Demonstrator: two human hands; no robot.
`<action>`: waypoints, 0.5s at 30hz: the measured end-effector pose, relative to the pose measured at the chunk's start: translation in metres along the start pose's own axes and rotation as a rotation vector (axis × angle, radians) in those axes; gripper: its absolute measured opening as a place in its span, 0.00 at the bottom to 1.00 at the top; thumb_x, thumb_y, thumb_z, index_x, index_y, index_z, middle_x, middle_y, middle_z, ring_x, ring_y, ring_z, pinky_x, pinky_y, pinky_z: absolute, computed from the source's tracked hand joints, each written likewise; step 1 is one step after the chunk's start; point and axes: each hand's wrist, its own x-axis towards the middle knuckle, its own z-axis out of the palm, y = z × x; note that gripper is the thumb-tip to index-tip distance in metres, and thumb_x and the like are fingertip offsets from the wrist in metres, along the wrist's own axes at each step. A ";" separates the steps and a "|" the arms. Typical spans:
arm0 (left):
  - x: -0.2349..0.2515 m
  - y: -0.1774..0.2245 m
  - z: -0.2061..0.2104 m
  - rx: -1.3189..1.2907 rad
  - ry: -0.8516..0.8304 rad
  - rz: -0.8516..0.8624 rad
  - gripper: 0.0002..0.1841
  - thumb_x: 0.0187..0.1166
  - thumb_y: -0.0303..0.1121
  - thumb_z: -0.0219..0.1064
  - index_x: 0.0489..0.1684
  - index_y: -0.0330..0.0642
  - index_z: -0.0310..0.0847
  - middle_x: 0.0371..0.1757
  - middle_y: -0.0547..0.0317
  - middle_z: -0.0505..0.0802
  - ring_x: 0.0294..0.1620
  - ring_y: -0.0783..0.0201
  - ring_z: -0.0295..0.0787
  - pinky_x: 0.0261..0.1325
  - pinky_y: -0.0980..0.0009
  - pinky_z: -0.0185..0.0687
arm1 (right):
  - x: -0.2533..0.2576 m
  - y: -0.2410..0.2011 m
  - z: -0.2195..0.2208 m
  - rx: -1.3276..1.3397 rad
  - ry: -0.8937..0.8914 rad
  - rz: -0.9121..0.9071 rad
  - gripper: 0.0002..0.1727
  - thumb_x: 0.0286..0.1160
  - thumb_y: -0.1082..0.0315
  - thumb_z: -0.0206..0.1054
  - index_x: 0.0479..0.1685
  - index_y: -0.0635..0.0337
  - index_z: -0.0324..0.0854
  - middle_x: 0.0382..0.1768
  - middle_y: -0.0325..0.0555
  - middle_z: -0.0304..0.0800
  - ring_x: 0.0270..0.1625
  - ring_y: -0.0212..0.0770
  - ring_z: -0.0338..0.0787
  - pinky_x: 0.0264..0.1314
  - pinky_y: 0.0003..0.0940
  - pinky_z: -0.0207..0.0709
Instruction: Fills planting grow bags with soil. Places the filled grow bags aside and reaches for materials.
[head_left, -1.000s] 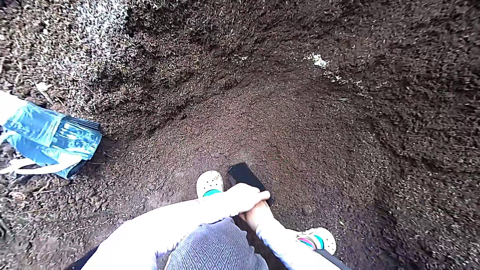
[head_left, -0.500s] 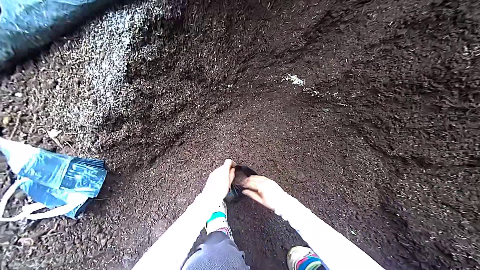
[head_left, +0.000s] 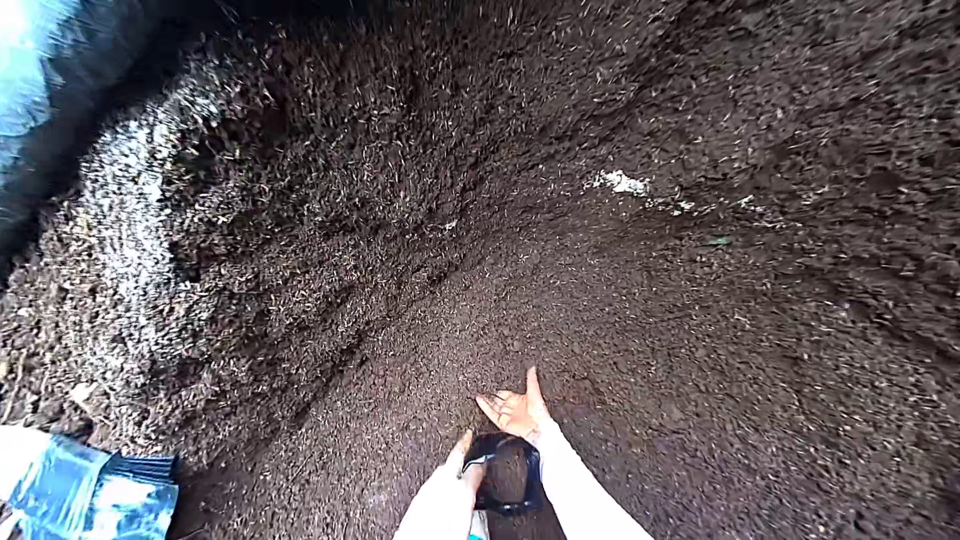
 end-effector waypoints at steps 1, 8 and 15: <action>0.002 -0.002 0.004 0.036 0.007 0.040 0.21 0.88 0.24 0.55 0.78 0.37 0.79 0.91 0.44 0.69 0.81 0.42 0.80 0.79 0.47 0.77 | 0.002 0.002 0.001 0.046 0.006 -0.007 0.60 0.76 0.18 0.36 0.87 0.69 0.46 0.77 0.76 0.68 0.70 0.64 0.83 0.67 0.50 0.83; 0.009 -0.002 0.003 -0.074 0.100 0.091 0.25 0.76 0.30 0.71 0.73 0.32 0.78 0.85 0.45 0.77 0.71 0.49 0.88 0.70 0.52 0.85 | 0.017 -0.032 0.072 0.157 -0.228 -0.322 0.51 0.67 0.13 0.29 0.83 0.34 0.62 0.74 0.49 0.79 0.73 0.56 0.80 0.58 0.70 0.79; 0.029 -0.003 -0.008 -0.312 -0.079 0.216 0.42 0.69 0.23 0.69 0.92 0.39 0.60 0.94 0.52 0.63 0.91 0.60 0.65 0.90 0.60 0.63 | 0.019 -0.038 0.092 0.139 -0.195 -0.238 0.51 0.73 0.17 0.25 0.86 0.39 0.58 0.76 0.49 0.76 0.76 0.52 0.77 0.68 0.64 0.76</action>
